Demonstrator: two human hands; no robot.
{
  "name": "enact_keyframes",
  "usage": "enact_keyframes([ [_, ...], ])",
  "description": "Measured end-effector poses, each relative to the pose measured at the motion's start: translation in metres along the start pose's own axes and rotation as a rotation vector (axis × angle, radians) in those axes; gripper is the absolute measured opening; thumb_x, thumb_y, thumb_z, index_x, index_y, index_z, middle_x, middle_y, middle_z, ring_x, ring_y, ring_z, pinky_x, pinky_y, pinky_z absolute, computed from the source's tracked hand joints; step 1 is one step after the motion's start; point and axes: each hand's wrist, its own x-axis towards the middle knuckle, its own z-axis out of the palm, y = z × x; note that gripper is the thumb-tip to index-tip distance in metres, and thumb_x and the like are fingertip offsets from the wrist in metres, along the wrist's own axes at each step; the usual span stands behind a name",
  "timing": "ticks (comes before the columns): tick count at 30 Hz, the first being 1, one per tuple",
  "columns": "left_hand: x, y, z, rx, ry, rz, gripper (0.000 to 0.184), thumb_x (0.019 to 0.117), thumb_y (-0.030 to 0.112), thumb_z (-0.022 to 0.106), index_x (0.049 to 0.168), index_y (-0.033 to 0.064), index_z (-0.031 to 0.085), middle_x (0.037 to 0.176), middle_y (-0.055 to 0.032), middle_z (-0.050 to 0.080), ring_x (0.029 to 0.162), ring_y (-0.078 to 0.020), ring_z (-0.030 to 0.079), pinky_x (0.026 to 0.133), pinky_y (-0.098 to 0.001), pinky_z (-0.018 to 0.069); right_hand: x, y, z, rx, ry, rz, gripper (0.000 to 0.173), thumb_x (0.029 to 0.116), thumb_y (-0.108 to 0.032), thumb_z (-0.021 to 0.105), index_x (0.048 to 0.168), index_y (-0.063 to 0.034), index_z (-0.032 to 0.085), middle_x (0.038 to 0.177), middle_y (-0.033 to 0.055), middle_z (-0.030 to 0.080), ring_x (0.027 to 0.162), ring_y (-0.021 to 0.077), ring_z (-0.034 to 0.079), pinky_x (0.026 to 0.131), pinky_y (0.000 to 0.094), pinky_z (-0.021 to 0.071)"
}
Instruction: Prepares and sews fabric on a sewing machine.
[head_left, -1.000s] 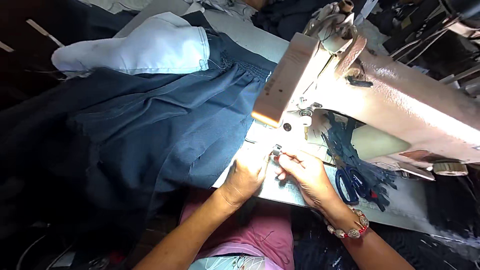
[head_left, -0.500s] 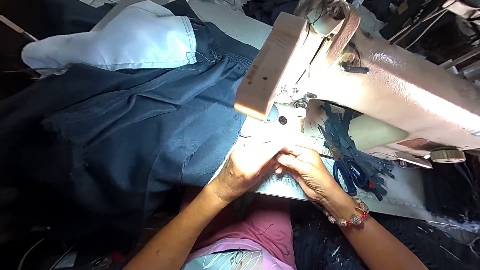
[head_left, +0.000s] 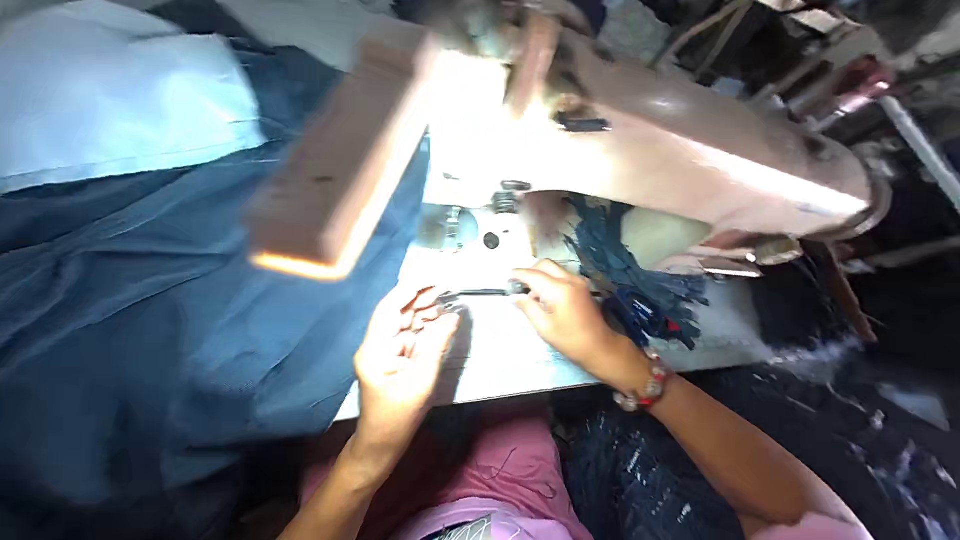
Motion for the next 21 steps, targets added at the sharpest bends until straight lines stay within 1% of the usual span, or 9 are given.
enact_keyframes([
  [1, -0.001, -0.001, 0.001, -0.009, -0.016, -0.009, 0.043, 0.0970, 0.007, 0.063, 0.138, 0.0072, 0.051, 0.121, 0.0065, 0.069, 0.103, -0.0087, 0.070, 0.090, -0.0283, 0.0602, 0.000, 0.001, 0.001, -0.149, -0.056, -0.016, 0.024, 0.0881, -0.003, 0.073, 0.110, 0.0051, 0.074, 0.093, 0.0202, 0.068, 0.085, 0.0309, 0.069, 0.077, 0.0424, 0.0591],
  [2, -0.003, -0.003, 0.003, -0.014, -0.034, -0.010, 0.043, 0.0970, 0.008, 0.064, 0.138, 0.0088, 0.052, 0.120, 0.0072, 0.069, 0.103, -0.0086, 0.070, 0.090, -0.0273, 0.0601, -0.001, 0.002, 0.002, -0.240, -0.109, -0.010, 0.025, 0.0901, -0.007, 0.073, 0.113, 0.0040, 0.074, 0.095, 0.0212, 0.068, 0.090, 0.0352, 0.069, 0.081, 0.0461, 0.0583],
  [5, -0.008, -0.010, 0.005, 0.007, -0.094, 0.012, 0.043, 0.0975, 0.014, 0.066, 0.139, 0.0099, 0.053, 0.121, 0.0072, 0.070, 0.105, -0.0085, 0.069, 0.092, -0.0270, 0.0591, -0.006, 0.007, -0.005, -0.278, -0.136, -0.012, 0.038, 0.0919, -0.017, 0.074, 0.124, 0.0015, 0.070, 0.098, 0.0196, 0.068, 0.094, 0.0350, 0.068, 0.083, 0.0471, 0.0566],
  [6, -0.010, -0.009, 0.005, 0.017, -0.113, 0.015, 0.042, 0.0981, 0.015, 0.066, 0.139, 0.0106, 0.055, 0.122, 0.0077, 0.070, 0.107, -0.0079, 0.069, 0.093, -0.0268, 0.0586, -0.010, 0.010, -0.010, -0.279, -0.103, -0.030, 0.035, 0.0916, -0.016, 0.074, 0.122, 0.0007, 0.072, 0.097, 0.0188, 0.068, 0.092, 0.0344, 0.069, 0.081, 0.0466, 0.0576],
  [8, -0.010, -0.007, 0.005, 0.036, -0.142, 0.025, 0.037, 0.0996, 0.015, 0.064, 0.136, 0.0115, 0.057, 0.123, 0.0091, 0.070, 0.108, -0.0058, 0.068, 0.094, -0.0249, 0.0578, -0.018, 0.019, -0.028, -0.320, -0.062, -0.029, 0.019, 0.0935, -0.007, 0.069, 0.109, -0.0002, 0.076, 0.095, 0.0179, 0.069, 0.090, 0.0338, 0.069, 0.080, 0.0461, 0.0583],
  [10, -0.011, -0.006, 0.007, 0.038, -0.159, 0.032, 0.034, 0.1006, 0.016, 0.063, 0.134, 0.0104, 0.059, 0.123, 0.0079, 0.070, 0.107, -0.0057, 0.068, 0.093, -0.0240, 0.0578, -0.023, 0.027, -0.053, -0.349, -0.063, 0.070, 0.014, 0.0952, 0.000, 0.063, 0.101, 0.0018, 0.076, 0.095, 0.0200, 0.069, 0.091, 0.0355, 0.069, 0.081, 0.0478, 0.0582],
  [15, -0.014, -0.007, 0.006, 0.124, -0.304, 0.126, 0.031, 0.1045, 0.017, 0.057, 0.133, 0.0054, 0.061, 0.127, -0.0017, 0.070, 0.114, -0.0068, 0.066, 0.100, -0.0257, 0.0540, -0.032, 0.031, -0.110, -0.430, -0.200, 0.394, 0.014, 0.0967, 0.000, 0.064, 0.104, 0.0054, 0.073, 0.103, 0.0260, 0.068, 0.095, 0.0436, 0.068, 0.081, 0.0587, 0.0556],
  [17, -0.015, -0.009, 0.001, 0.190, -0.374, 0.193, 0.032, 0.1053, 0.019, 0.057, 0.135, 0.0090, 0.060, 0.130, -0.0019, 0.069, 0.119, -0.0064, 0.064, 0.104, -0.0259, 0.0511, -0.045, 0.025, -0.136, -0.462, -0.298, 0.544, 0.012, 0.0954, 0.001, 0.065, 0.105, 0.0050, 0.073, 0.102, 0.0275, 0.069, 0.096, 0.0462, 0.068, 0.081, 0.0623, 0.0539],
  [21, -0.012, -0.014, 0.007, 0.196, -0.410, 0.245, 0.031, 0.1038, 0.020, 0.060, 0.134, 0.0130, 0.062, 0.129, 0.0010, 0.069, 0.118, -0.0055, 0.064, 0.104, -0.0249, 0.0504, -0.082, 0.047, -0.160, -0.454, -0.242, 0.564, 0.009, 0.0905, 0.006, 0.068, 0.098, 0.0044, 0.073, 0.093, 0.0250, 0.071, 0.087, 0.0440, 0.069, 0.076, 0.0616, 0.0541],
])
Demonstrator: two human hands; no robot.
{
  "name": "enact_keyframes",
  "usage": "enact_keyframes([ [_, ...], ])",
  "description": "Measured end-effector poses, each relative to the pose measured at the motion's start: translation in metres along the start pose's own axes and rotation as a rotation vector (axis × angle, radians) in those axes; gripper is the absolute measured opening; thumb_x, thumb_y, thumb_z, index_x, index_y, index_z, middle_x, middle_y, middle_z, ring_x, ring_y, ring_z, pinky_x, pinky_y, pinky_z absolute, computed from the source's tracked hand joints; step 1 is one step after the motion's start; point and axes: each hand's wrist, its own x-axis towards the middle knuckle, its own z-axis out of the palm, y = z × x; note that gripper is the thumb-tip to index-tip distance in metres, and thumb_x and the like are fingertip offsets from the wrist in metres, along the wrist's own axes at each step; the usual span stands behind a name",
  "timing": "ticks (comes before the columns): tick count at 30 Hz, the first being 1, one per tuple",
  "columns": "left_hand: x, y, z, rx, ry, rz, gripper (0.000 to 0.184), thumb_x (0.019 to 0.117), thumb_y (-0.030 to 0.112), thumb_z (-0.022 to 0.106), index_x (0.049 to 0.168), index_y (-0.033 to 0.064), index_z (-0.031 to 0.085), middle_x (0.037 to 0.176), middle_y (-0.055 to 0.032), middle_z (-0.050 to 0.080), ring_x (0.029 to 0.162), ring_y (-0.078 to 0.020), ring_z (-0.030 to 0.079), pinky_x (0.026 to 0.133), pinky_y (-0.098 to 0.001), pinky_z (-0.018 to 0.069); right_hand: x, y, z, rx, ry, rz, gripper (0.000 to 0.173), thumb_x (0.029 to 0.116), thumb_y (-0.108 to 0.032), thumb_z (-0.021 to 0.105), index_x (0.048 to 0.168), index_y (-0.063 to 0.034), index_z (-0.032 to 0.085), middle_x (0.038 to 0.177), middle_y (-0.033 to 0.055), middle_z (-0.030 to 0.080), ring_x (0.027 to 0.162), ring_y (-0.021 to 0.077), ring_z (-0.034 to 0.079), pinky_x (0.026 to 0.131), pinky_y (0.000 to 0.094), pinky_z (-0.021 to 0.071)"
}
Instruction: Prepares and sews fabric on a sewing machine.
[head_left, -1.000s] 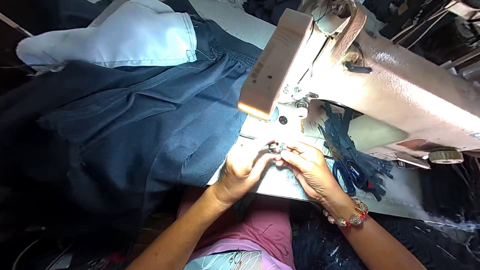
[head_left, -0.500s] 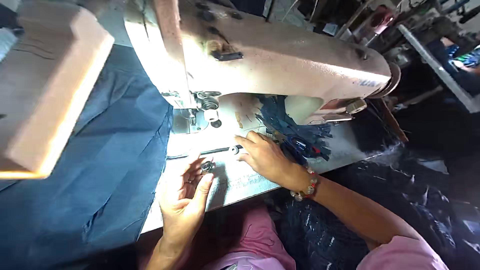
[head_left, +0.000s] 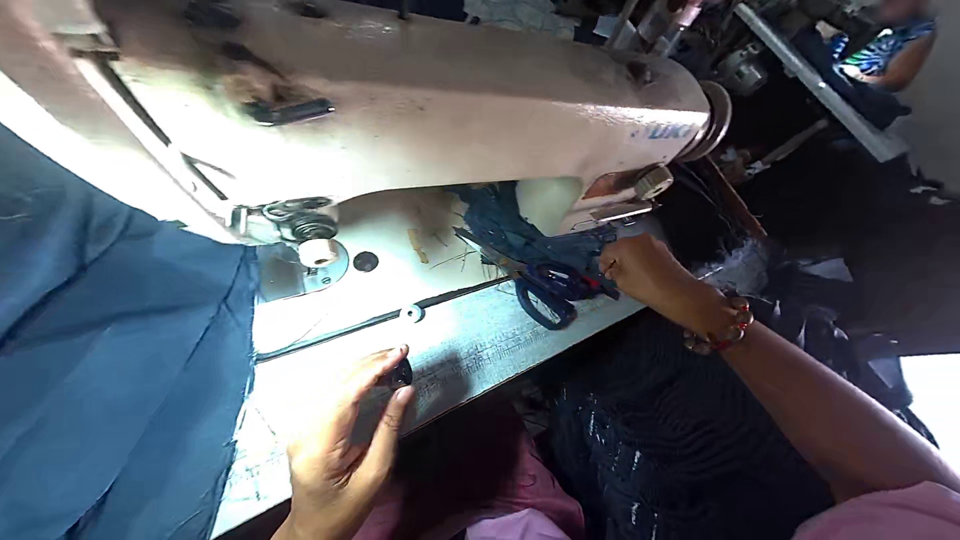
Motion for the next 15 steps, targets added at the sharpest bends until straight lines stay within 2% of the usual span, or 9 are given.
enact_keyframes([
  [3, 0.012, 0.003, 0.018, -0.047, -0.087, 0.045, 0.027, 0.1043, 0.018, 0.059, 0.130, 0.0093, 0.062, 0.127, -0.0036, 0.067, 0.121, -0.0074, 0.062, 0.105, -0.0251, 0.0493, -0.002, 0.029, 0.022, 0.075, 0.124, -0.108, 0.009, 0.0916, 0.005, 0.066, 0.097, 0.0050, 0.073, 0.093, 0.0225, 0.071, 0.086, 0.0391, 0.071, 0.077, 0.0573, 0.0563],
  [6, 0.027, 0.008, 0.040, -0.043, -0.211, 0.089, 0.024, 0.1041, 0.017, 0.058, 0.126, 0.0088, 0.063, 0.124, -0.0069, 0.067, 0.120, -0.0077, 0.061, 0.104, -0.0236, 0.0489, 0.004, 0.033, 0.042, 0.143, 0.223, -0.177, 0.010, 0.0911, 0.002, 0.067, 0.097, 0.0038, 0.075, 0.094, 0.0206, 0.073, 0.088, 0.0355, 0.072, 0.082, 0.0527, 0.0582],
  [8, 0.039, 0.009, 0.058, -0.005, -0.286, 0.129, 0.022, 0.1029, 0.018, 0.058, 0.121, 0.0078, 0.066, 0.119, -0.0097, 0.069, 0.116, -0.0095, 0.064, 0.101, -0.0235, 0.0509, 0.011, 0.030, 0.045, 0.185, 0.140, -0.152, 0.014, 0.0926, -0.001, 0.067, 0.103, 0.0042, 0.075, 0.099, 0.0220, 0.072, 0.096, 0.0364, 0.071, 0.088, 0.0516, 0.0566],
  [10, 0.051, 0.009, 0.075, 0.069, -0.358, 0.178, 0.024, 0.1014, 0.019, 0.057, 0.119, 0.0079, 0.069, 0.115, -0.0109, 0.072, 0.113, -0.0144, 0.066, 0.099, -0.0274, 0.0515, 0.017, 0.025, 0.040, 0.185, -0.024, -0.081, 0.019, 0.0973, -0.003, 0.062, 0.111, 0.0054, 0.073, 0.109, 0.0246, 0.069, 0.107, 0.0391, 0.067, 0.095, 0.0526, 0.0520],
  [13, 0.066, 0.003, 0.098, 0.165, -0.414, 0.222, 0.026, 0.0990, 0.020, 0.057, 0.116, 0.0080, 0.073, 0.116, -0.0118, 0.074, 0.116, -0.0240, 0.067, 0.102, -0.0378, 0.0519, 0.026, 0.020, 0.034, 0.101, -0.160, -0.046, 0.022, 0.0993, -0.001, 0.056, 0.115, 0.0053, 0.070, 0.114, 0.0246, 0.067, 0.111, 0.0403, 0.065, 0.095, 0.0550, 0.0511],
  [15, 0.070, -0.004, 0.108, 0.174, -0.414, 0.206, 0.027, 0.0982, 0.020, 0.058, 0.115, 0.0065, 0.074, 0.117, -0.0132, 0.074, 0.119, -0.0280, 0.067, 0.104, -0.0432, 0.0508, 0.028, 0.018, 0.026, 0.036, -0.191, -0.030, 0.019, 0.0983, -0.001, 0.056, 0.112, 0.0064, 0.068, 0.114, 0.0248, 0.067, 0.112, 0.0416, 0.064, 0.093, 0.0569, 0.0511],
])
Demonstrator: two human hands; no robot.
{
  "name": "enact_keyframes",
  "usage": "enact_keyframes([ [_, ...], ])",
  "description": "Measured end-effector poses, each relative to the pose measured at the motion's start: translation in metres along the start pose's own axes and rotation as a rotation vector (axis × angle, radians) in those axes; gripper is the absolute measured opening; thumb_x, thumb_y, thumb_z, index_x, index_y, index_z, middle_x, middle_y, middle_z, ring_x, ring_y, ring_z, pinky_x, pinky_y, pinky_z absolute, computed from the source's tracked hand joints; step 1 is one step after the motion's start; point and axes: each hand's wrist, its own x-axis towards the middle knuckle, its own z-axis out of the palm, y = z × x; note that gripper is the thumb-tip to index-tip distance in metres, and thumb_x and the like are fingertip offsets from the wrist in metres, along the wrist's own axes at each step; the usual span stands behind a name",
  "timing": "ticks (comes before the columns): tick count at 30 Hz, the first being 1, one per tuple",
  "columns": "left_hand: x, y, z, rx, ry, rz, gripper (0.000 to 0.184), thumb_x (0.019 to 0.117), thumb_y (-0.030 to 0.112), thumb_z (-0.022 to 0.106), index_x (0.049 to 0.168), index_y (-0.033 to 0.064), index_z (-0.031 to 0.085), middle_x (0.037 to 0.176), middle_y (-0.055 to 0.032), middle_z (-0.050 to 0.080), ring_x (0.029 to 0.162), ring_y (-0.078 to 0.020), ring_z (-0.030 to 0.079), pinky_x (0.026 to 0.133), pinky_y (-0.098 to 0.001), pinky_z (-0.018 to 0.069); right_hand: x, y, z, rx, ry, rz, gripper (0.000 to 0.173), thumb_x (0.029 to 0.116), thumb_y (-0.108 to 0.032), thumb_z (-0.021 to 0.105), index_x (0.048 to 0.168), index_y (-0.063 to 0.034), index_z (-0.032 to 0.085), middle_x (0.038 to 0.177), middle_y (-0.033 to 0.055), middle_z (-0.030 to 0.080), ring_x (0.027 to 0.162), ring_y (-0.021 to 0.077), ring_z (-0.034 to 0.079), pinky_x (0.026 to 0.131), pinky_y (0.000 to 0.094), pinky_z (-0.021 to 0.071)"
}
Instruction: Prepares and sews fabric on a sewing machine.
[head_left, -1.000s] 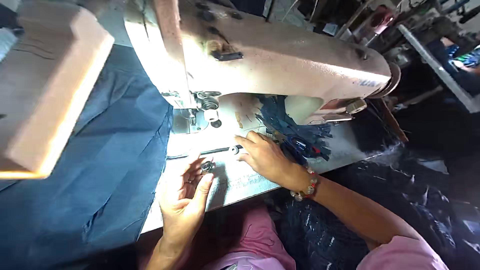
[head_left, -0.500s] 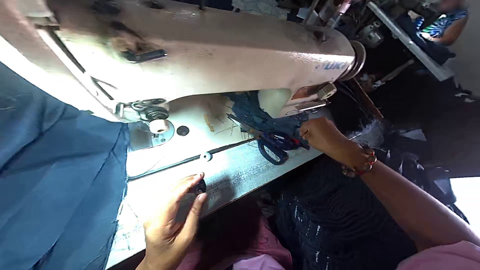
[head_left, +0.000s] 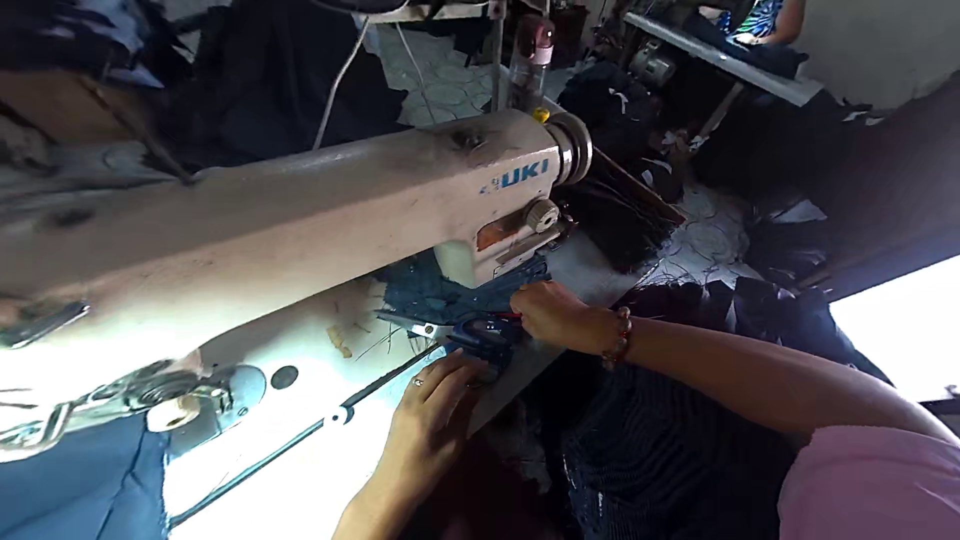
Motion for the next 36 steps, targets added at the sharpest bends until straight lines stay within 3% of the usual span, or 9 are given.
enact_keyframes([
  [6, -0.010, -0.012, 0.007, 0.024, 0.018, -0.072, 0.029, 0.0971, 0.020, 0.057, 0.113, 0.0033, 0.074, 0.114, -0.0136, 0.075, 0.122, -0.0306, 0.064, 0.109, -0.0445, 0.0440, -0.032, 0.025, -0.024, -0.028, 0.181, -0.016, 0.032, 0.0903, 0.011, 0.065, 0.121, 0.0030, 0.064, 0.111, 0.0252, 0.067, 0.108, 0.0441, 0.065, 0.089, 0.0557, 0.0527],
  [10, -0.011, -0.011, 0.006, -0.021, 0.008, -0.127, 0.032, 0.0965, 0.020, 0.059, 0.117, -0.0011, 0.071, 0.117, -0.0180, 0.073, 0.124, -0.0278, 0.063, 0.109, -0.0390, 0.0445, -0.069, 0.051, -0.054, 0.248, 0.145, 0.100, 0.043, 0.0909, 0.021, 0.053, 0.128, 0.0016, 0.067, 0.124, 0.0255, 0.063, 0.114, 0.0399, 0.061, 0.098, 0.0513, 0.0484],
  [13, -0.012, -0.013, 0.004, -0.069, -0.004, -0.164, 0.033, 0.0966, 0.020, 0.060, 0.121, -0.0021, 0.068, 0.120, -0.0179, 0.071, 0.126, -0.0241, 0.062, 0.110, -0.0371, 0.0449, -0.068, 0.113, -0.059, 0.618, 0.169, 0.358, 0.030, 0.1044, 0.003, 0.043, 0.122, -0.0006, 0.067, 0.098, 0.0100, 0.065, 0.075, 0.0129, 0.057, 0.069, 0.0298, 0.0482],
  [15, -0.012, -0.013, 0.004, -0.077, -0.013, -0.173, 0.033, 0.0968, 0.020, 0.060, 0.121, -0.0019, 0.068, 0.121, -0.0194, 0.071, 0.127, -0.0246, 0.061, 0.110, -0.0360, 0.0442, -0.064, 0.152, -0.064, 0.867, 0.255, 0.462, 0.029, 0.1074, -0.007, 0.041, 0.126, -0.0024, 0.063, 0.095, 0.0035, 0.060, 0.069, 0.0059, 0.051, 0.063, 0.0245, 0.0446],
  [18, -0.011, -0.011, 0.003, -0.046, -0.027, -0.173, 0.032, 0.0969, 0.020, 0.060, 0.119, -0.0012, 0.070, 0.118, -0.0207, 0.071, 0.127, -0.0254, 0.060, 0.111, -0.0324, 0.0422, -0.042, 0.175, -0.075, 0.863, 0.444, 0.507, 0.030, 0.1045, -0.021, 0.057, 0.131, -0.0079, 0.060, 0.110, 0.0052, 0.062, 0.081, 0.0078, 0.054, 0.069, 0.0263, 0.0455],
  [20, -0.007, -0.010, 0.003, -0.033, -0.041, -0.172, 0.031, 0.0963, 0.018, 0.061, 0.118, -0.0026, 0.070, 0.116, -0.0215, 0.071, 0.125, -0.0276, 0.060, 0.111, -0.0327, 0.0418, -0.018, 0.179, -0.082, 0.620, 0.545, 0.404, 0.037, 0.0997, -0.016, 0.067, 0.132, -0.0002, 0.062, 0.127, 0.0215, 0.064, 0.112, 0.0300, 0.063, 0.096, 0.0491, 0.0494],
  [23, -0.005, -0.007, 0.000, -0.029, -0.060, -0.188, 0.030, 0.0960, 0.016, 0.062, 0.117, -0.0047, 0.070, 0.114, -0.0224, 0.071, 0.123, -0.0290, 0.061, 0.111, -0.0327, 0.0420, 0.022, 0.181, -0.081, 0.188, 0.556, 0.337, 0.034, 0.1003, -0.021, 0.065, 0.131, -0.0050, 0.064, 0.128, 0.0275, 0.062, 0.116, 0.0490, 0.061, 0.092, 0.0689, 0.0474],
  [28, -0.004, -0.006, -0.001, -0.031, -0.069, -0.214, 0.029, 0.0956, 0.013, 0.063, 0.115, -0.0080, 0.069, 0.113, -0.0256, 0.071, 0.122, -0.0305, 0.062, 0.110, -0.0318, 0.0429, 0.051, 0.178, -0.078, -0.091, 0.365, 0.333, 0.033, 0.1059, -0.022, 0.056, 0.135, -0.0071, 0.061, 0.122, 0.0265, 0.064, 0.113, 0.0495, 0.062, 0.086, 0.0642, 0.0500],
  [36, -0.002, -0.005, 0.000, -0.020, -0.069, -0.211, 0.028, 0.0953, 0.014, 0.065, 0.112, -0.0074, 0.071, 0.109, -0.0242, 0.072, 0.120, -0.0313, 0.064, 0.109, -0.0335, 0.0445, 0.056, 0.184, -0.060, -0.112, 0.447, 0.224, 0.030, 0.1061, -0.019, 0.055, 0.132, -0.0071, 0.062, 0.116, 0.0282, 0.064, 0.107, 0.0515, 0.063, 0.083, 0.0638, 0.0510],
])
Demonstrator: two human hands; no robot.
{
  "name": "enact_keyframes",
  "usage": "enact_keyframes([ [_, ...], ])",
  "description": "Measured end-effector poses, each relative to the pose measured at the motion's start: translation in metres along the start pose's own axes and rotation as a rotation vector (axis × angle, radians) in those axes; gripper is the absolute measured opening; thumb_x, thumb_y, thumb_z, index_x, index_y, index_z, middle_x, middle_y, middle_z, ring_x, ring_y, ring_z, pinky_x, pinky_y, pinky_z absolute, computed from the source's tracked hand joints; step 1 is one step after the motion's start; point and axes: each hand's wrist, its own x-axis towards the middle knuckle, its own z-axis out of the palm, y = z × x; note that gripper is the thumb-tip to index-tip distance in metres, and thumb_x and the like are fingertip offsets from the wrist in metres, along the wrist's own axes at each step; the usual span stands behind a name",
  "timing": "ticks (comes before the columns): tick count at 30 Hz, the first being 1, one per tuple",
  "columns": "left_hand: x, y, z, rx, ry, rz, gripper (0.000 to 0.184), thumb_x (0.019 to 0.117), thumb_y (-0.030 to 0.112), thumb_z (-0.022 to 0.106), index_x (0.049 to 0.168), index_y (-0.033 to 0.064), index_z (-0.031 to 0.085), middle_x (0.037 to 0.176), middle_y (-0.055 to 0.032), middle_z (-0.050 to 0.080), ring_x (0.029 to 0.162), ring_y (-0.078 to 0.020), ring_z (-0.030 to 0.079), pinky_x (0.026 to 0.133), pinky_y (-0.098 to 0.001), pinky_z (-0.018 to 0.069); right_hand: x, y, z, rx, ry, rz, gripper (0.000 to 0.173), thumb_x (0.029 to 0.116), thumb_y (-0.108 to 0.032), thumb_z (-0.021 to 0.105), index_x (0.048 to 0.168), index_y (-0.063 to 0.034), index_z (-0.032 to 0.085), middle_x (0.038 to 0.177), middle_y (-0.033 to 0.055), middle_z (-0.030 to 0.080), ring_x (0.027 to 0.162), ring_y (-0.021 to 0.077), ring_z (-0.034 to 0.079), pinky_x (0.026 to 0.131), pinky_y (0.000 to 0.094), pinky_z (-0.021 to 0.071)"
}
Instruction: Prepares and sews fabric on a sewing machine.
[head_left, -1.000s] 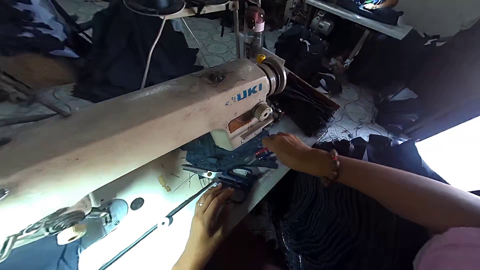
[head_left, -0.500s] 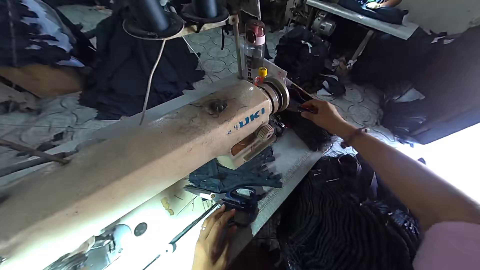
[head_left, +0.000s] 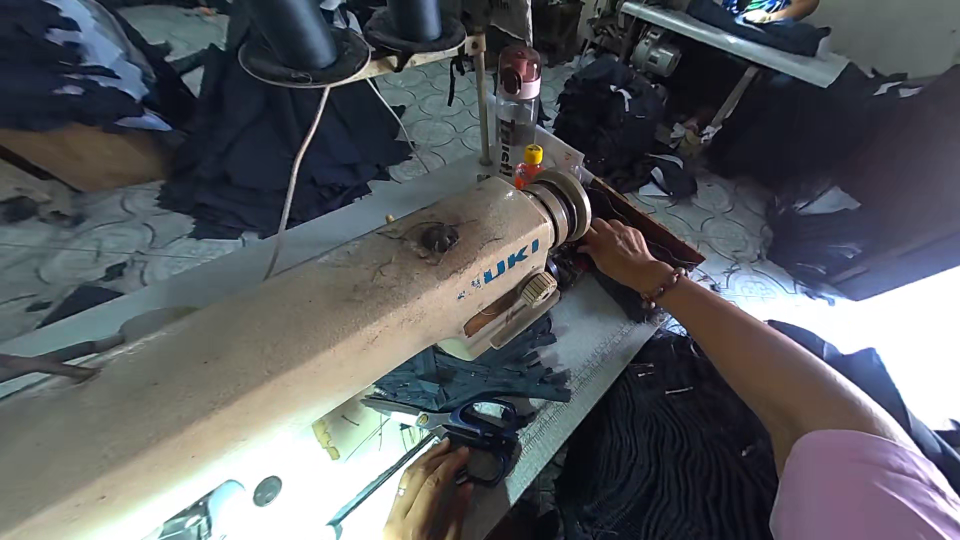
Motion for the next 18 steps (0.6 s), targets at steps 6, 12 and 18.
enact_keyframes([
  [6, -0.001, -0.002, 0.001, -0.008, 0.011, 0.004, 0.029, 0.0966, 0.017, 0.063, 0.112, -0.0057, 0.070, 0.110, -0.0222, 0.072, 0.121, -0.0277, 0.062, 0.110, -0.0310, 0.0426, 0.000, 0.007, 0.003, -0.008, 0.079, -0.078, 0.028, 0.1067, -0.020, 0.052, 0.128, -0.0082, 0.066, 0.109, 0.0266, 0.067, 0.101, 0.0492, 0.066, 0.078, 0.0610, 0.0527],
  [12, -0.001, -0.003, 0.000, -0.008, 0.001, 0.016, 0.027, 0.0951, 0.014, 0.064, 0.111, -0.0074, 0.070, 0.109, -0.0232, 0.072, 0.121, -0.0288, 0.063, 0.110, -0.0299, 0.0423, -0.013, 0.020, -0.014, 0.027, 0.124, 0.013, 0.031, 0.1046, -0.019, 0.057, 0.133, -0.0061, 0.063, 0.116, 0.0270, 0.066, 0.109, 0.0492, 0.065, 0.086, 0.0633, 0.0515],
  [18, -0.001, -0.003, -0.002, -0.007, -0.022, 0.024, 0.028, 0.0970, 0.015, 0.063, 0.112, -0.0076, 0.069, 0.110, -0.0237, 0.072, 0.123, -0.0265, 0.061, 0.111, -0.0282, 0.0407, -0.013, 0.009, -0.020, -0.068, -0.020, 0.029, 0.031, 0.1062, -0.022, 0.055, 0.134, -0.0093, 0.063, 0.117, 0.0263, 0.065, 0.106, 0.0488, 0.064, 0.081, 0.0618, 0.0520],
])
